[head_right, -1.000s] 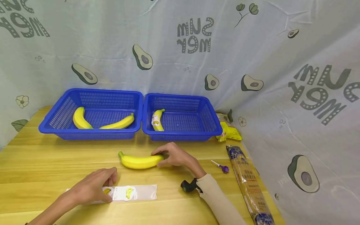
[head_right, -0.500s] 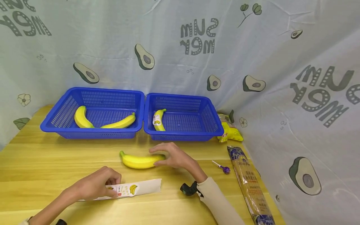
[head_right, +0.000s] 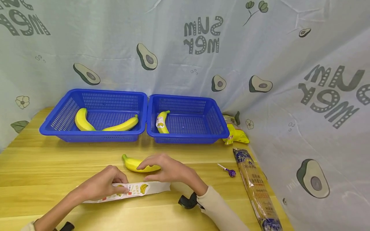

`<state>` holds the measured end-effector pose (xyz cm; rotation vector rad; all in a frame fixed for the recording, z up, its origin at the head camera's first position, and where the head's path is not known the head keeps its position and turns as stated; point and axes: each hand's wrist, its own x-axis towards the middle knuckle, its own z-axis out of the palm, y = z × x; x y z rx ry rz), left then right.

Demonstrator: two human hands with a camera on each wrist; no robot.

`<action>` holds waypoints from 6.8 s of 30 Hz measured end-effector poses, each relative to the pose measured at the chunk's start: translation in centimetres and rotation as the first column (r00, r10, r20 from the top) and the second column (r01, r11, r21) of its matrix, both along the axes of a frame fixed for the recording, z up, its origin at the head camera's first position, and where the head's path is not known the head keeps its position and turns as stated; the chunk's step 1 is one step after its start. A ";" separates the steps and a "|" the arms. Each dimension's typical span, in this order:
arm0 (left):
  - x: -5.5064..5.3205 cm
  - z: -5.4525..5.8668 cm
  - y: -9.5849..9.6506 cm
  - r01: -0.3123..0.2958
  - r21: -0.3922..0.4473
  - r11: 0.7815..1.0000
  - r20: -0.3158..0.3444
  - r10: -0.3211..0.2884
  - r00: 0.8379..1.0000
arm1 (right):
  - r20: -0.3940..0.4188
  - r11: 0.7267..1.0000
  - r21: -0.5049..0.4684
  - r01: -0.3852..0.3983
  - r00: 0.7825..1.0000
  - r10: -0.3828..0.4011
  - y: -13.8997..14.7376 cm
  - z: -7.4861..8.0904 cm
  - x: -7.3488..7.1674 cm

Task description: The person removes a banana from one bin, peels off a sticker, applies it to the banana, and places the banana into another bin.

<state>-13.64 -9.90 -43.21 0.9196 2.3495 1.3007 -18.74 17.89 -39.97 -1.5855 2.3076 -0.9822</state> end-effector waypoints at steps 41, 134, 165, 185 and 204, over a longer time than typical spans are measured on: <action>-0.5 1.8 0.8 0.023 0.057 0.998 -0.048 -0.020 0.999 | -0.053 0.997 -0.066 0.051 0.997 -0.055 -0.8 -1.9 1.4; -1.6 -0.6 4.7 -0.531 0.098 0.842 -0.327 0.531 0.782 | -0.072 0.912 -0.131 0.389 0.914 -0.400 0.0 -2.5 -2.0; -1.6 -0.8 4.4 -0.522 -0.002 0.853 -0.308 0.496 0.812 | -0.003 0.917 -0.116 0.382 0.923 -0.384 -0.4 -4.1 -2.0; -1.9 -0.2 4.6 -0.472 -0.057 0.880 -0.297 0.436 0.849 | -0.077 0.942 -0.133 0.309 0.944 -0.321 0.0 -4.3 -2.1; -2.0 0.4 4.9 -0.474 -0.147 0.868 -0.317 0.413 0.854 | -0.174 0.963 -0.030 0.269 0.947 -0.270 0.6 -3.8 -1.9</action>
